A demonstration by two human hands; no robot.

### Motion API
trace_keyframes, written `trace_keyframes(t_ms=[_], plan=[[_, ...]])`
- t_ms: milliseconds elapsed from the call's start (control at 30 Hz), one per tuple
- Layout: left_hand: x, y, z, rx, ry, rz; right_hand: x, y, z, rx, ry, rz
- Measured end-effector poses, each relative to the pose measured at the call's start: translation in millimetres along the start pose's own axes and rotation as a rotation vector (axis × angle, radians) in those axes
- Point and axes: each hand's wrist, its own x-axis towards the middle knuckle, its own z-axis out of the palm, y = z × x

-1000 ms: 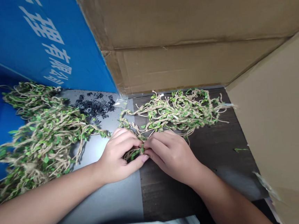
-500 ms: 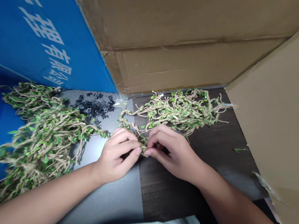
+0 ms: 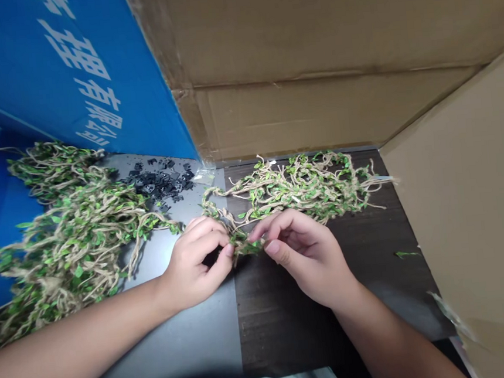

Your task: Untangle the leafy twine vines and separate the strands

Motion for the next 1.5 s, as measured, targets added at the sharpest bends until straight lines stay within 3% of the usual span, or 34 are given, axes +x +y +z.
trace_keyframes(t_ms=[133,333,500,833,1100,1233,1367,1500], plan=[[-1,1,0.1,0.020,-0.002,0.025,-5,5,3,0.103,0.017,0.042],[-2,0,1.0,0.024,0.034,0.005,-10,1,10,-0.005,0.085,0.011],[-2,0,1.1,0.013,0.034,-0.029,-8,3,5,0.190,-0.047,0.000],[-2,3,0.9,0.018,0.030,-0.008,-3,0,13,0.454,0.022,0.036],[-2,4,-1.1,0.016,0.038,-0.018,-8,1,11,0.157,0.063,0.065],[-4,5,-3.1,-0.062,0.105,0.125,-8,1,13,-0.051,0.046,0.051],[-5,3,-1.3,-0.082,0.083,0.242,-8,3,14,-0.233,-0.028,-0.022],[-5,1,0.5,-0.055,0.089,0.206,-9,3,14,-0.332,-0.104,-0.086]])
